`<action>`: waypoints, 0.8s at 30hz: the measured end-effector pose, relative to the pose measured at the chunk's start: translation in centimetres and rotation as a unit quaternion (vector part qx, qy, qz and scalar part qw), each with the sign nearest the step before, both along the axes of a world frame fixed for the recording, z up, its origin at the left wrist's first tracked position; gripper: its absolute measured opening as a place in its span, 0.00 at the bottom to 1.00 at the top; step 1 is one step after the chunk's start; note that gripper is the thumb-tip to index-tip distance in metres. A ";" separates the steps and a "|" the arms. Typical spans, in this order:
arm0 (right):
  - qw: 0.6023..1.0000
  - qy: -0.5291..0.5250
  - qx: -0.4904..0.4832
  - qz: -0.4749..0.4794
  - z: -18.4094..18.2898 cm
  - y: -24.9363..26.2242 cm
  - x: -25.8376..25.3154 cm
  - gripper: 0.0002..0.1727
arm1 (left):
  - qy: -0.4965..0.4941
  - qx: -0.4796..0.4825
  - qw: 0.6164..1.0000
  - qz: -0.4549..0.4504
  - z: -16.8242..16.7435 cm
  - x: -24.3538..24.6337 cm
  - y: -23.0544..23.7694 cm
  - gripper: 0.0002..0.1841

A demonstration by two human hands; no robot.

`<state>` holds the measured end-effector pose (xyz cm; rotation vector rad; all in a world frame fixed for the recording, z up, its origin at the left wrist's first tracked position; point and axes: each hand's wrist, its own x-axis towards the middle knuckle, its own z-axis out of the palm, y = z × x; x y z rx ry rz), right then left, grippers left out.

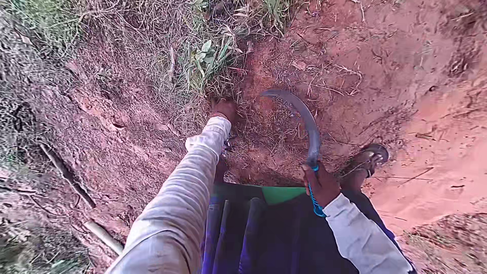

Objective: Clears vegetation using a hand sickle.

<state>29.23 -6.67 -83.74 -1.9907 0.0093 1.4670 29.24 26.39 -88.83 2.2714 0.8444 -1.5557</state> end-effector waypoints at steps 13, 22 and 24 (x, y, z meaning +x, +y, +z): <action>0.984 0.115 -0.111 0.085 5.3 -0.3 -4.8 0.32 | 0.018 0.069 0.996 0.052 2.3 0.1 2.9 0.25; 0.995 -0.071 -0.016 -0.067 4.8 -2.3 -4.5 0.34 | -0.009 0.009 0.997 -0.072 4.2 -3.5 4.2 0.34; 0.991 -0.083 -0.004 -0.103 4.9 -2.9 -6.2 0.35 | -0.104 -0.020 0.993 -0.054 5.2 -2.6 0.3 0.43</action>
